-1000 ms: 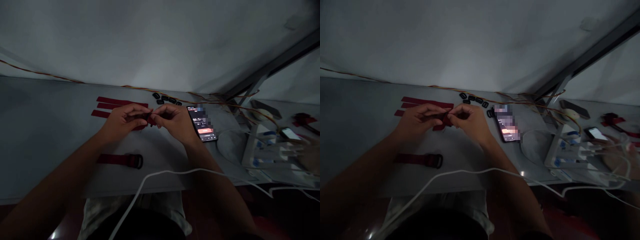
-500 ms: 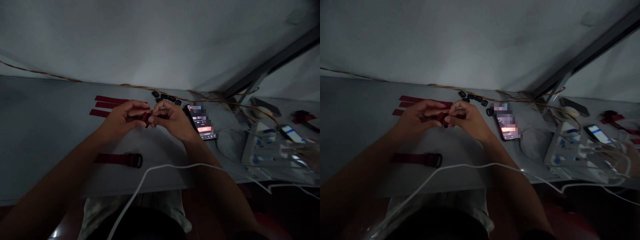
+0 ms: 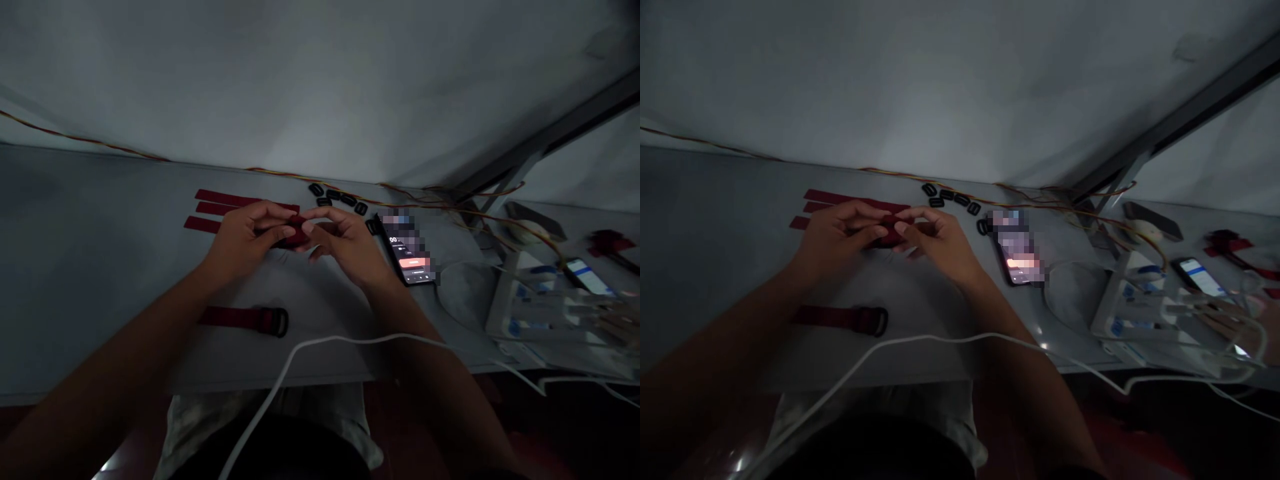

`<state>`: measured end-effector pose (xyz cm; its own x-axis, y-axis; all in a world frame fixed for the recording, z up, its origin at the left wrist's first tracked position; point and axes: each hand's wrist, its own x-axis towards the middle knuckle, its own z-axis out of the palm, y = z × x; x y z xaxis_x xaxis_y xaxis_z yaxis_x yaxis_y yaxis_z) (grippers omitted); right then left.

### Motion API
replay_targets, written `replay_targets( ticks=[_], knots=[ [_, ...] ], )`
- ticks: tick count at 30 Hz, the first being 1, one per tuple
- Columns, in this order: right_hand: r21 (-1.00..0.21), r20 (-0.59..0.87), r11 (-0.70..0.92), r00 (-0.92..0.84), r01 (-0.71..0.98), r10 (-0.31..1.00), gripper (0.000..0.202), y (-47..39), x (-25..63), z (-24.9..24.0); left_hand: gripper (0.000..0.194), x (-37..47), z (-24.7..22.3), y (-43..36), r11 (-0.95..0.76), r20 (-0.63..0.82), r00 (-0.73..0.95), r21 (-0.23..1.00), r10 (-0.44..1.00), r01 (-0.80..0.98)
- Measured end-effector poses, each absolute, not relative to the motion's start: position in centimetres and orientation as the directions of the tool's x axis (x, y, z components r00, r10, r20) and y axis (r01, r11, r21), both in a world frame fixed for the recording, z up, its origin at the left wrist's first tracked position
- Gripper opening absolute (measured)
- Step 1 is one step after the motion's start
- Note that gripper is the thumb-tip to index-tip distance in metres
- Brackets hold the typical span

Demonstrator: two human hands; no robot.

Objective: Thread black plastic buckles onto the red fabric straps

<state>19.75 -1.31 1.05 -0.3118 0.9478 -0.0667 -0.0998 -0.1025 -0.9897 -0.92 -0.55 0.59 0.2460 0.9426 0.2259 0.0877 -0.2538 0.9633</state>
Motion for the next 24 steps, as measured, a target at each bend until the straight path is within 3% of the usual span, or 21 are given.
replay_targets(
  ticks=[9,18,24],
  knots=[
    [-0.959,-0.179,-0.256,-0.440,-0.121,0.880,0.029,-0.5,21.1,0.3,0.025,-1.3,0.2,-0.5,-0.364,0.285,0.353,0.914,0.891,0.179],
    [-0.961,-0.068,-0.120,-0.208,-0.249,0.976,0.042,-0.6,20.1,0.8,0.018,-1.5,0.8,-0.7,-0.474,0.305,0.517,0.849,0.800,0.232],
    [-0.941,0.049,-0.018,-0.188,-0.339,0.981,0.040,-0.8,19.4,0.8,0.029,-0.9,0.2,-0.7,-0.394,0.296,0.457,0.909,0.839,0.136]
  ],
)
